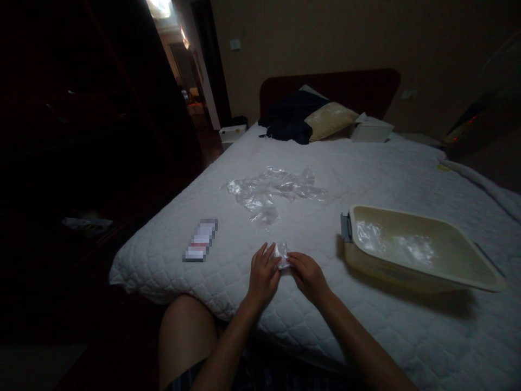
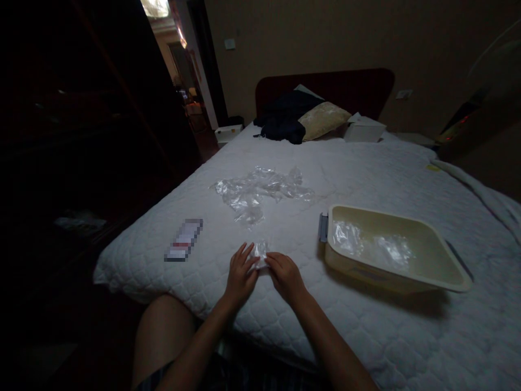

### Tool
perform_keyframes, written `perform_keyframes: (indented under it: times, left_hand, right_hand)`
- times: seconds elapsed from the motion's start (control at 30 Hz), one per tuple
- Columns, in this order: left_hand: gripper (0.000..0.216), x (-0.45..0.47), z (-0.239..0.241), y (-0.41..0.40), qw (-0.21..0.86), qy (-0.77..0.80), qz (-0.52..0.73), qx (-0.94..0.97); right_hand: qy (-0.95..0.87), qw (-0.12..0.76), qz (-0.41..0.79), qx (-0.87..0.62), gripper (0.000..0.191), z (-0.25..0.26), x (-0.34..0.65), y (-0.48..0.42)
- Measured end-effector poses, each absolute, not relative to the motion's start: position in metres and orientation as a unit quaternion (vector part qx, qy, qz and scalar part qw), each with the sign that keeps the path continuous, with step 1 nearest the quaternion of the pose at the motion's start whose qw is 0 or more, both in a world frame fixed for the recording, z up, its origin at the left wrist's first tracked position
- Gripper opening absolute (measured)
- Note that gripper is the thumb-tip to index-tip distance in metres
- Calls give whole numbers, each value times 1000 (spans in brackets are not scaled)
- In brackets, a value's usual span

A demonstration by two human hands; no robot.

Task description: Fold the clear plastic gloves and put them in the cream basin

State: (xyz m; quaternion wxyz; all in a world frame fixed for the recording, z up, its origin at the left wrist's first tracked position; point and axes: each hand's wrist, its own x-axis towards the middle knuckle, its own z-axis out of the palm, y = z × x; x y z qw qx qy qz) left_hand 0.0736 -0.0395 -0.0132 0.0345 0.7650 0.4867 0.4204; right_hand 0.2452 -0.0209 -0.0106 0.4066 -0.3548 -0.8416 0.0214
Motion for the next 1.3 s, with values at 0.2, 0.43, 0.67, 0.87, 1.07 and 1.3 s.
perform_keyframes:
  times: [0.2,0.43,0.67,0.87,1.07,1.3]
  left_hand:
    - [48,76,-17,-38,137,486,504,701]
    - [34,76,-18,-40,151,514,568,625]
    - [26,75,-22,-38,123,502,556,651]
    - [14,79,-18,-41,94,576,575,573]
    - [20,78,-20,-43,49,618,545,564]
    - [16,77,-23,-45,93,503,556,655]
  right_hand:
    - [-820,448,63,-350,33,-11,247,-24]
    - [-784,470,123,-386,27,-11,245,-25]
    - [-801,451,128,-373,27,-10,247,-27]
    - [-812,443,116,-362,27,-10,246,-29]
    - [-817,436,122,-357,27,-11,245,-29]
    - [-820,437,126,-348,30,-9,245,-29]
